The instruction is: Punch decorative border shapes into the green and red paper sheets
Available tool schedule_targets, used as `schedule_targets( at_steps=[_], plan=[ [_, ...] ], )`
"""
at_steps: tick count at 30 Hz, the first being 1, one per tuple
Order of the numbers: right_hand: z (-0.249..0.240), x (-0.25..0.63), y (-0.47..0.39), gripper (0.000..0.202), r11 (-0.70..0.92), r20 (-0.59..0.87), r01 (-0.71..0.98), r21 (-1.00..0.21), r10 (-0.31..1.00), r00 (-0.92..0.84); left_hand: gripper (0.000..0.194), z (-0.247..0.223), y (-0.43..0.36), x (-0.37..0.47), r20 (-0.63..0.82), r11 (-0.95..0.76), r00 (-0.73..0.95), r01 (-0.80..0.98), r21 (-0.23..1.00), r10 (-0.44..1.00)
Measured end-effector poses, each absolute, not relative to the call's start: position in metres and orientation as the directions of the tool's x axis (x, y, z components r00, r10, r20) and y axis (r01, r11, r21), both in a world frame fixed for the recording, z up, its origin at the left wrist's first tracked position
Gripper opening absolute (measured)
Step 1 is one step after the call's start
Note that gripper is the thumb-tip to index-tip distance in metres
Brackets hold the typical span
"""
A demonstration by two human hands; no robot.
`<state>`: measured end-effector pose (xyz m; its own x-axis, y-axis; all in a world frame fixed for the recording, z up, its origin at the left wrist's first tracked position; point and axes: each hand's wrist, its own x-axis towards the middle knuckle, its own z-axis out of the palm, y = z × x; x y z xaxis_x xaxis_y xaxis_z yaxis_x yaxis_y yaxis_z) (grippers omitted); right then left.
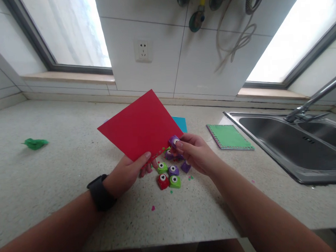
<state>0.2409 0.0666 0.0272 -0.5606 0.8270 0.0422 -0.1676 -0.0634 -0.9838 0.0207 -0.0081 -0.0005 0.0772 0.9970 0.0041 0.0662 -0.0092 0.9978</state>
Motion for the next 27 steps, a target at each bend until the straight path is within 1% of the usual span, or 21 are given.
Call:
schedule_targets(
  at_steps=[5, 11, 21, 27],
  plan=[
    [0.027, 0.236, 0.063, 0.032, -0.124, -0.009, -0.176, -0.977, 0.841, -0.541, 0.042, 0.003, -0.009, 0.023, -0.018, 0.014, 0.072, 0.055, 0.998, 0.997],
    [0.026, 0.232, 0.061, 0.031, -0.131, -0.036, -0.139, -0.982, 0.841, -0.539, 0.041, 0.002, -0.009, 0.023, -0.007, 0.003, 0.083, 0.055, 0.998, 0.997],
    [0.03, 0.224, 0.055, 0.029, -0.143, -0.028, -0.174, -0.974, 0.844, -0.536, 0.04, 0.004, -0.008, 0.025, -0.001, -0.005, 0.097, 0.052, 0.999, 0.995],
    [0.031, 0.224, 0.054, 0.027, -0.113, 0.001, -0.169, -0.979, 0.83, -0.558, 0.039, 0.005, -0.009, 0.025, -0.009, 0.004, 0.108, 0.046, 0.999, 0.994]
  ],
)
